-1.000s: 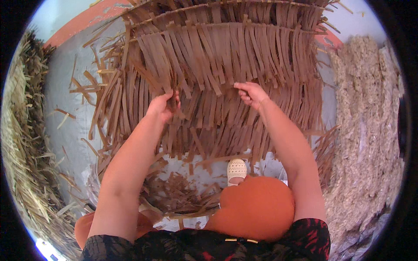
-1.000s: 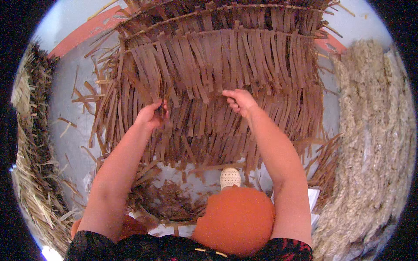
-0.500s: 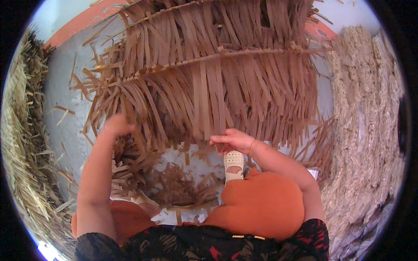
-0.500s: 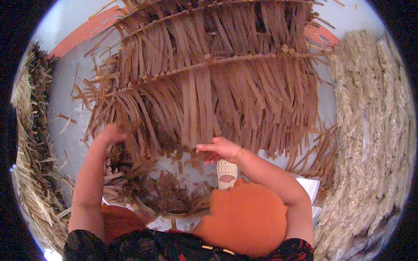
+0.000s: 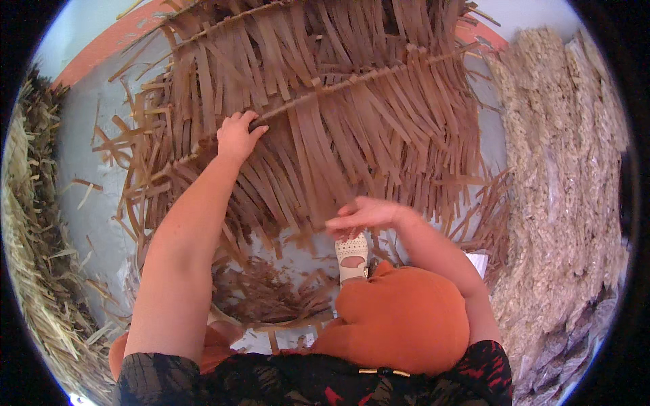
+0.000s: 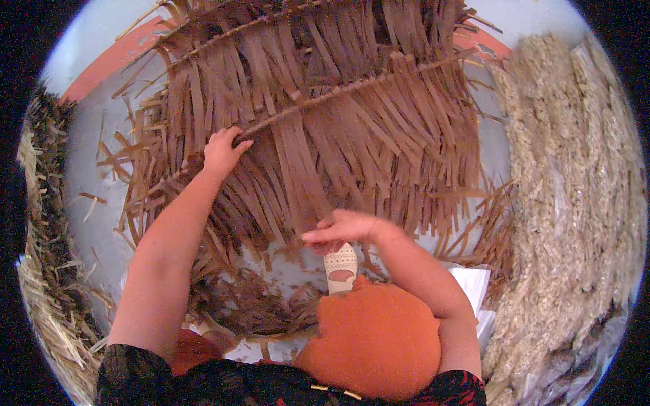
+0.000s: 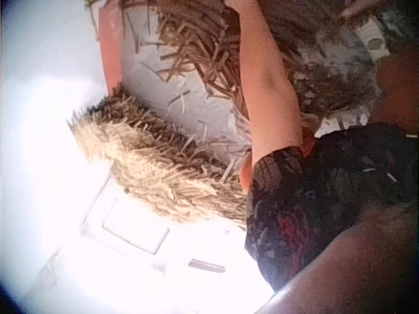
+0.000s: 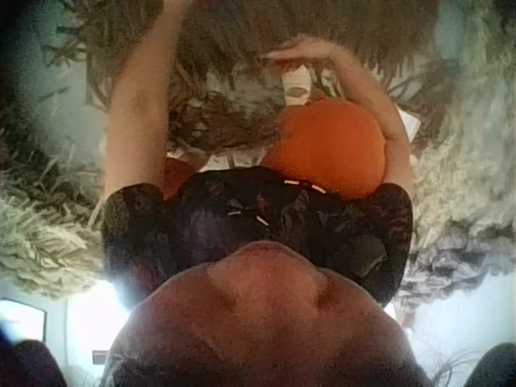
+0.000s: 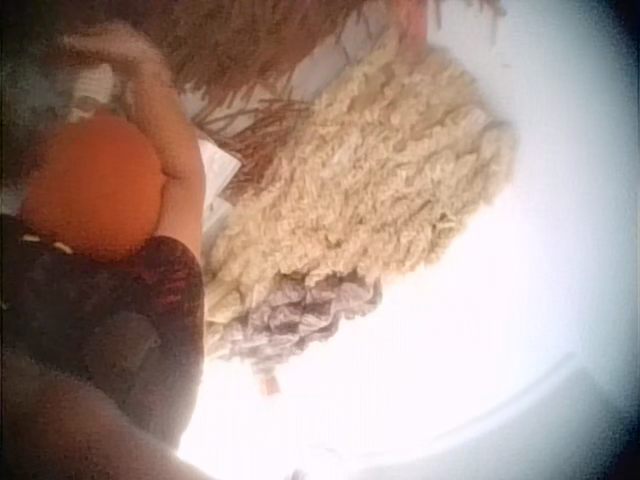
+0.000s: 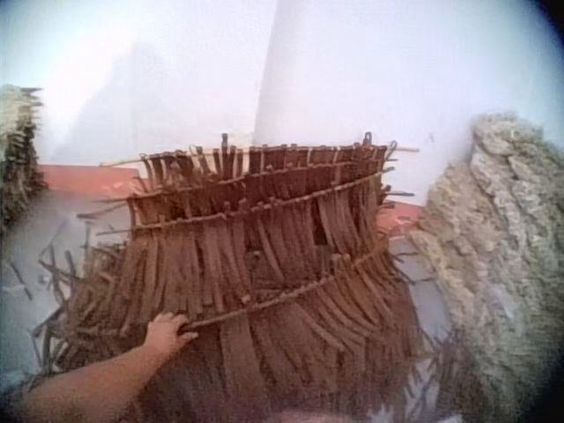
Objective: The person sorts and bundles brown dried leaves, then places a wooden rod over a layer of leaves and folds them around the rod.
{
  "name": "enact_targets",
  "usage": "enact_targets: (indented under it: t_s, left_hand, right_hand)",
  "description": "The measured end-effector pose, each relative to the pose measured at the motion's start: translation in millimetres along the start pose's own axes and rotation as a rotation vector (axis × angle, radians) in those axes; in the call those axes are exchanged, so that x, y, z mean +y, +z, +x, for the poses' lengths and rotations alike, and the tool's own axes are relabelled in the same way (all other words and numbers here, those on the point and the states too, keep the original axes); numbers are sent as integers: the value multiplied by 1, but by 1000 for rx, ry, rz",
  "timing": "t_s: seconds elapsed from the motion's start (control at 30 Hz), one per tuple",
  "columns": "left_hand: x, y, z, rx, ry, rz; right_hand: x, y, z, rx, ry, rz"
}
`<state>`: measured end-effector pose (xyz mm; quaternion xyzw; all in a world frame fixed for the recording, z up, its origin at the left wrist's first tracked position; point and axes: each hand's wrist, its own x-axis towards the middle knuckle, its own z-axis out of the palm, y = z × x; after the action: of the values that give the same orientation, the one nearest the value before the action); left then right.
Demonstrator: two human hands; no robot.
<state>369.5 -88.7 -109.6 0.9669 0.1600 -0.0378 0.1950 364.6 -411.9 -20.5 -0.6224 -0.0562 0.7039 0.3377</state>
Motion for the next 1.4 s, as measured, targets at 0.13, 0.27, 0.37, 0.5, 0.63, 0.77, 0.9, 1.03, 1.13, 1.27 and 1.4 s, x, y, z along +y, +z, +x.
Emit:
enact_targets:
  t_s: [0.13, 0.27, 0.37, 0.5, 0.63, 0.77, 0.9, 1.03, 1.13, 1.27, 1.4]
  left_hand:
    - [-10, 1, -41, 204, 136, -78]
    - [-3, -19, -73, 258, 346, -170]
    - [0, -51, -99, 241, 438, -138]
    - [43, -85, -114, 245, 540, -144]
    - [72, -131, -126, 268, 595, -36]
    - [91, -165, -150, 355, 713, 49]
    - [26, -65, -140, -49, 560, 45]
    - [46, -84, -143, 119, 523, 204]
    - [90, -130, -155, 332, 586, 64]
    - [63, -51, -131, -43, 496, 186]
    - [78, -53, -117, 43, 565, 106]
  right_hand:
    - [41, -105, -63, 582, -289, 144]
    - [95, -206, -125, 1637, -928, 613]
    - [60, -184, -154, 1500, -1214, 985]
    - [87, -163, -170, 1304, -1237, 1045]
    - [100, -100, -159, 1185, -1187, 1062]
    - [120, -60, -171, 1268, -1420, 1048]
    - [185, -70, -76, 1304, -959, 999]
    - [164, -69, -96, 1316, -1114, 900]
    - [133, -59, -128, 1255, -1273, 944]
    - [164, -64, -51, 1267, -708, 949]
    - [168, -76, -63, 1259, -1001, 905]
